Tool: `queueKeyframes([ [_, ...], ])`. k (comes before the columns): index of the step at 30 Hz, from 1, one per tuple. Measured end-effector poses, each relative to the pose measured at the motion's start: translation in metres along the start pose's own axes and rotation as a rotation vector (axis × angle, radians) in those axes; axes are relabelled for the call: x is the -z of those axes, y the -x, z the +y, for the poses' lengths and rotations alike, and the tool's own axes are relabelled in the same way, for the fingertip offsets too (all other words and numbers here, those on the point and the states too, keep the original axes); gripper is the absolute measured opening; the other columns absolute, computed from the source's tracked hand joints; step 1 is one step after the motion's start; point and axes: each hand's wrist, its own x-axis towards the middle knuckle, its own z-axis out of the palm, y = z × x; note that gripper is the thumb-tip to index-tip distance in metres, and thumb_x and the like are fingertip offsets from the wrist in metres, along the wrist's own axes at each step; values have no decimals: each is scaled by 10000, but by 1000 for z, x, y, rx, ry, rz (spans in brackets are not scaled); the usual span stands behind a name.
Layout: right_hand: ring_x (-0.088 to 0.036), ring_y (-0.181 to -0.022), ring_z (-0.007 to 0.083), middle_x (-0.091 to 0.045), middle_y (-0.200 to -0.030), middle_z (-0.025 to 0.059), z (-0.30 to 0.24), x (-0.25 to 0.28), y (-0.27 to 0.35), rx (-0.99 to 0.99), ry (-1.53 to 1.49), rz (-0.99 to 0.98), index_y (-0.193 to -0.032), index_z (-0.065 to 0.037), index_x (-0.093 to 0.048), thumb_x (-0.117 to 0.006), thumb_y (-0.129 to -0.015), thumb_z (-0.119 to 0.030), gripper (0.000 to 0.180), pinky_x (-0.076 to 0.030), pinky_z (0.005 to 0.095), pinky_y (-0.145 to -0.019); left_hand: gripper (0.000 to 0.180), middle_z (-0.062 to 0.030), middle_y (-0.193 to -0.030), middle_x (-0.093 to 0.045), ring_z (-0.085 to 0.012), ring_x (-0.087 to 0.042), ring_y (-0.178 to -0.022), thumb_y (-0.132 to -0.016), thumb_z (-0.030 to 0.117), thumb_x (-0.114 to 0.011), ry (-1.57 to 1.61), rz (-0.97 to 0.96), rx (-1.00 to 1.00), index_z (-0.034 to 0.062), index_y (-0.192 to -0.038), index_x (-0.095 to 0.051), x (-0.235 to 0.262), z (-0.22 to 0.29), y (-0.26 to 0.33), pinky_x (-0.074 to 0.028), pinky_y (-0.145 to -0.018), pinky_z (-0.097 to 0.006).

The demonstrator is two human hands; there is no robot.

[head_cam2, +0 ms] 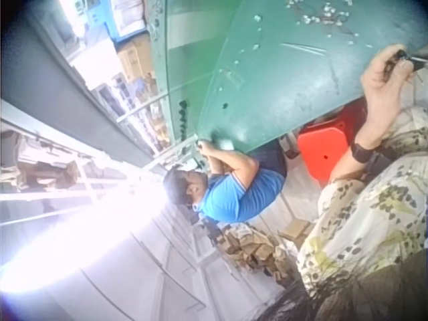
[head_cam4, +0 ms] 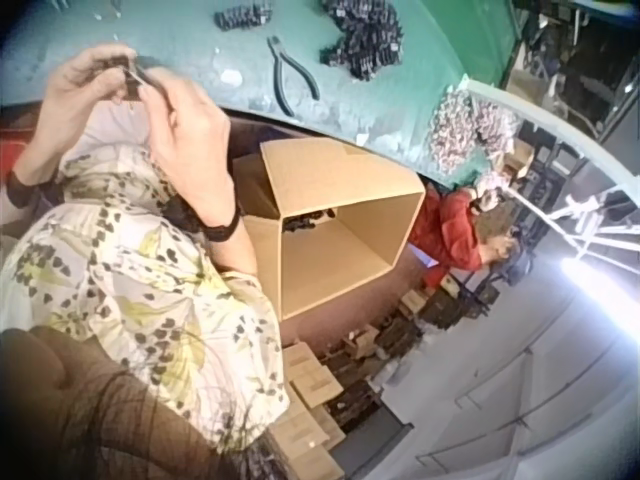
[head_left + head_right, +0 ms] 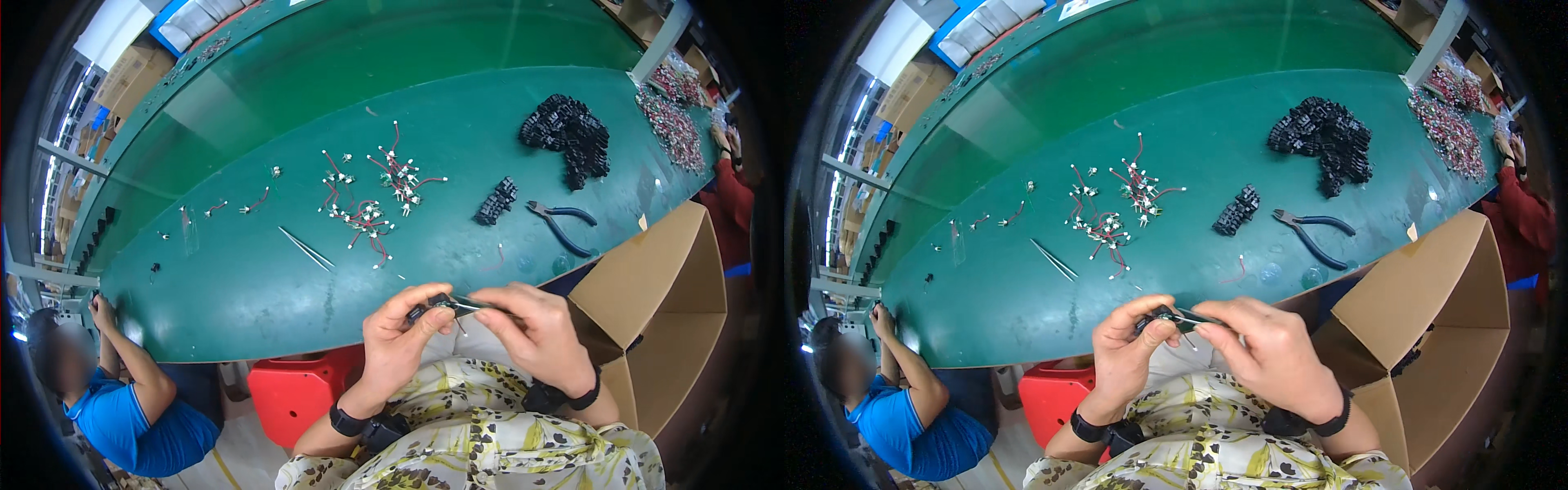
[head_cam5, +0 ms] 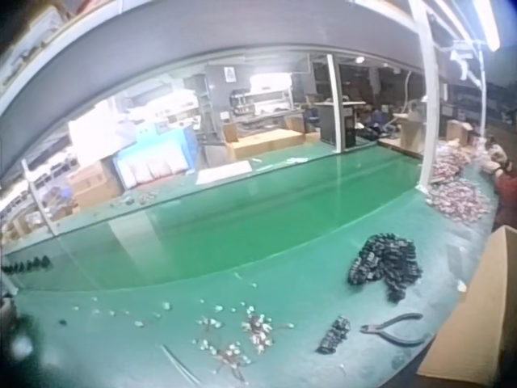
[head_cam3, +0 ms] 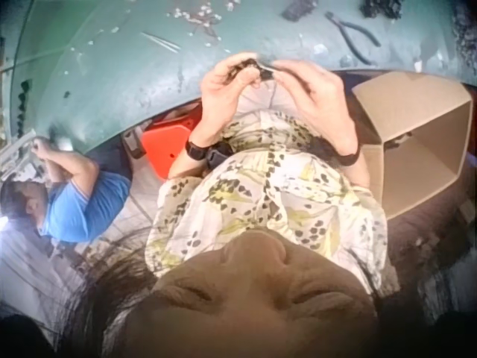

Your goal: The person sits at a green workbench and assembles small electronic components by hand. They repeatedly pick up black plastic housings and red-and-white wires, inserting the wires into the housings to create finished units. The person places the completed assemblies into a cardboard box on the right side of the table.

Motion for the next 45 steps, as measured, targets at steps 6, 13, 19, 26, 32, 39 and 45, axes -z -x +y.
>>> queueKeyframes([
  [6,-604,-601,217,-669,-818,127,2,3,-8,-91,-160,-142,-1012,1,-671,-680,-874,-123,186,-470,298,-540,284,-77,-957,-667,-104,-597,-789,-786,-19,-758,-160,-26,-95,3,-1051,-659,9,2,-1,-492,-675,-245],
  [13,-622,-625,241,-671,-811,108,3,6,-13,-81,-77,-255,-1000,-35,-678,-670,-870,-128,160,-484,325,-548,276,-72,-924,-686,-117,-597,-784,-735,-9,-792,-387,-49,-219,25,-997,-715,11,5,0,-469,-672,-252],
  [19,-645,-637,274,-669,-791,90,5,-13,-8,20,154,-89,-943,-74,-685,-669,-855,-130,106,-503,357,-551,284,-64,-890,-685,-113,-593,-770,-729,-1,-796,-498,6,-233,31,-1002,-726,9,9,-2,-463,-670,-244],
  [26,-653,-746,329,-670,-893,135,4,-12,-19,5,103,-243,-1022,-62,-639,-620,-905,-196,179,-514,416,-645,248,-19,-866,-653,-87,-578,-764,-766,-52,-739,-464,122,-149,5,-1007,-717,29,15,-2,-458,-672,-238],
  [32,-649,-773,348,-654,-885,174,5,-4,-10,-124,80,-314,-1073,-29,-576,-551,-961,-224,226,-497,420,-663,361,31,-820,-562,-59,-474,-654,-897,108,-670,-941,866,-399,59,-1250,-612,149,77,2,-424,-591,-228],
  [39,-591,-675,165,-657,-853,121,-11,-27,-10,-122,-235,-254,-1081,11,-598,-683,-882,-152,270,-470,298,-586,499,-113,-1072,-637,-178,-552,-858,-1026,376,-423,444,120,85,-22,-1317,-499,91,53,0,-481,-744,-285],
  [45,-473,-595,68,-637,-798,37,-4,-28,-13,35,-232,-47,-1140,-24,-664,-745,-810,-51,341,-414,231,-532,550,-234,-1353,-475,-303,-537,-1195,-1043,371,-335,760,-103,297,-47,-1398,-375,25,32,-5,-458,-1031,-387],
])
